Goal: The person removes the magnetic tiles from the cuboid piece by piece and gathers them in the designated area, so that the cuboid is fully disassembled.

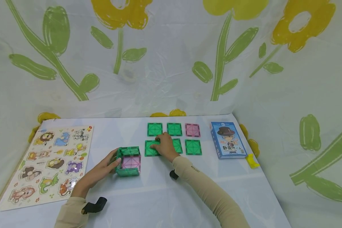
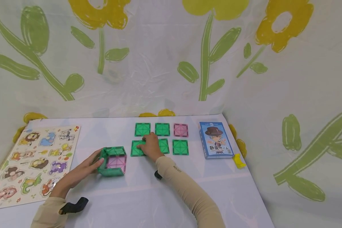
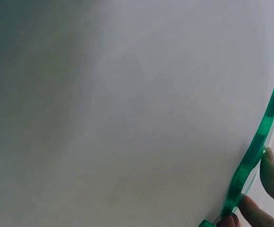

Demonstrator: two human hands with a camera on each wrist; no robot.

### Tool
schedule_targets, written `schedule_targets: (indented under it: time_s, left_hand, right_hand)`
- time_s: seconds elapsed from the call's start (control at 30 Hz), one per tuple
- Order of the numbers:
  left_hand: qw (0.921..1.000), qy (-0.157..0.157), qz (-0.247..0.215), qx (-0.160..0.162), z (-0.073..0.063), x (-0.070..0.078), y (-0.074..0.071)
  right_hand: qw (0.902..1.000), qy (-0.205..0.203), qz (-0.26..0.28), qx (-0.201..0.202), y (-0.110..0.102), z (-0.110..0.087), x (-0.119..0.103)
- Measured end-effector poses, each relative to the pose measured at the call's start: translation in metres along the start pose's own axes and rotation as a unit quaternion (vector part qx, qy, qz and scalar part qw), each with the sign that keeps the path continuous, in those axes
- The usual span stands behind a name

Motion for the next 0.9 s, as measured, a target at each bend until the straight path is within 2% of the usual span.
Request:
schedule_targets:
  time_s: [0.27, 0.4, 0.57, 0.7, 0.9]
  left_hand:
    - [1.0, 0.002, 0.006, 0.0, -0.001, -0.001, 0.001]
    - [1.0, -0.001, 0.009, 0.001, -0.002, 0.0, 0.001]
    - [0.9999, -0.008, 0.008, 0.0, -0.002, 0.0, 0.001]
    - [0.9999, -0.014, 0.008, -0.002, -0.003, 0.0, 0.001]
    - [0.9999, -0.01, 0.005, -0.001, -0.003, 0.001, 0.0]
  right_hand:
    - [0.9999, -0.008, 0.001, -0.012, 0.0, -0.005, -0.006]
    - [0.9987, -0.038, 0.012, -0.031, 0.003, -0.01, -0.021]
    - [0.9927, -0.087, 0.023, -0.081, 0.013, -0.016, -0.042]
    - [0.9854, -0.104, 0.054, -0.123, 0.019, -0.021, -0.058]
    - [0.9755, -0.113, 0.047, -0.183, 0.032, -0.029, -0.071]
Point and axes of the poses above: each hand's wrist, its own z-axis towards the middle knuckle, its own y-axis out of the palm, x = y × z, the point moved 7 cm from there along z, towards the middle knuckle, and after that the axes turned 15 degrees about z, right-handed, at the moved point
